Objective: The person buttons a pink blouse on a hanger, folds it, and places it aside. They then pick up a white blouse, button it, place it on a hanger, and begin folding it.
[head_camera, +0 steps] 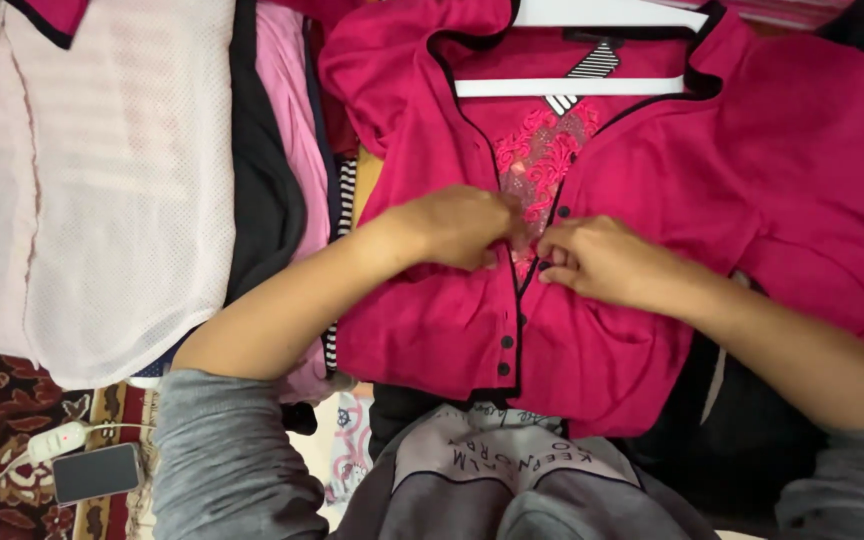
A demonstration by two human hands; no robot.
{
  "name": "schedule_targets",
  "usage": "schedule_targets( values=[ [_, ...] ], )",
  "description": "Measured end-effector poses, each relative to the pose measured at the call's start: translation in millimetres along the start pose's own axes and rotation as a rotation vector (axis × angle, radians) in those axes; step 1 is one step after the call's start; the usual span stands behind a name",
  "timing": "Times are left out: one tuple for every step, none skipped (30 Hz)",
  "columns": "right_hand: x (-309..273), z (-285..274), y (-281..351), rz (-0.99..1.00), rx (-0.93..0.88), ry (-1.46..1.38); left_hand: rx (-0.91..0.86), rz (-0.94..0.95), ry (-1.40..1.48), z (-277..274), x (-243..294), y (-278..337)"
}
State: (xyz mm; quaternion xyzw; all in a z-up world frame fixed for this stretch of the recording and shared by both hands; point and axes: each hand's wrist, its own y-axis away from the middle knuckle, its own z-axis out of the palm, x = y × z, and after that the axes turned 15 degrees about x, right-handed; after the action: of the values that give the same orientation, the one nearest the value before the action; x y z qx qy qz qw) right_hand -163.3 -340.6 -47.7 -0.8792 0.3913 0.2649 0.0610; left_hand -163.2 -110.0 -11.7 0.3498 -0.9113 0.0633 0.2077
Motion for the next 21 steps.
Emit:
schedule_targets(
  values=[
    [0.8, 1.8, -1.3, -0.002, -0.002, -0.002, -0.001, -0.003, 0.001, 9.7, -6.3, 0.3],
    [2.4, 2.5, -1.7, -0.003, -0.008, 0.002, 0.013, -0.005, -0.029, 19.3, -12.1, -1.2],
    [3.8, 2.9, -1.7, -0.005, -0.014, 0.006, 0.027, -0.008, -0.058, 28.8, -17.5, -2.6],
    [7.4, 6.9, -2.1, -0.008, -0.012, 0.010, 0.031, -0.008, -0.062, 21.9, -12.5, -1.9],
    [10.8, 10.7, -2.2, 0.001, -0.010, 0.007, 0.059, 0.011, -0.048, 15.0, -7.0, -1.2],
    [14.0, 15.0, -1.0, 0.010, -0.009, 0.002, 0.084, 0.029, -0.032, 8.8, -0.6, 0.0],
    [12.0, 14.0, -0.6, 0.008, -0.008, 0.004, 0.087, 0.029, -0.033, 18.3, -3.2, -0.8],
    [9.9, 13.2, -0.8, 0.039, 0.020, -0.001, 0.189, 0.063, -0.046, 27.0, -6.5, -1.7],
    [7.5, 12.3, -1.1, 0.070, 0.047, -0.005, 0.291, 0.097, -0.059, 35.5, -9.9, -2.4],
    [2.8, 5.8, -3.1, 0.066, 0.055, -0.005, 0.292, 0.099, -0.068, 28.8, -6.6, 1.5],
    [-1.6, -0.4, -5.1, 0.142, 0.076, -0.076, 0.342, 0.117, -0.066, 22.5, -3.5, 5.2],
    [-5.5, -4.7, -3.1, 0.226, 0.092, -0.150, 0.389, 0.136, -0.054, 19.5, 1.7, 8.7],
    [-6.0, -8.0, -3.7, 0.228, 0.094, -0.153, 0.385, 0.139, -0.054, 30.6, -6.3, 10.5],
    [-7.1, -10.2, -3.9, 0.245, 0.068, -0.170, 0.377, 0.112, -0.040, 42.7, -13.9, 13.7],
    [-7.9, -11.7, -4.7, 0.261, 0.042, -0.187, 0.368, 0.086, -0.025, 55.3, -22.1, 17.1],
    [-2.5, -8.8, -5.9, 0.267, 0.035, -0.193, 0.362, 0.083, -0.016, 40.9, -17.2, 19.6],
    [3.1, -5.1, -7.3, 0.259, 0.028, -0.170, 0.337, 0.057, 0.095, 26.8, -13.1, 22.0],
    [8.4, -0.6, -7.8, 0.252, 0.018, -0.148, 0.311, 0.030, 0.208, 13.8, -8.7, 24.9],
    [8.3, 0.2, -6.7, 0.259, 0.008, -0.155, 0.304, 0.025, 0.220, 11.6, -7.8, 25.3],
    [8.1, -0.6, -7.8, 0.253, 0.003, -0.136, 0.285, 0.027, 0.228, 7.5, -8.0, 25.4],
    [7.5, -1.9, -8.9, 0.246, -0.002, -0.117, 0.266, 0.030, 0.235, 2.8, -7.9, 25.6]
  ],
)
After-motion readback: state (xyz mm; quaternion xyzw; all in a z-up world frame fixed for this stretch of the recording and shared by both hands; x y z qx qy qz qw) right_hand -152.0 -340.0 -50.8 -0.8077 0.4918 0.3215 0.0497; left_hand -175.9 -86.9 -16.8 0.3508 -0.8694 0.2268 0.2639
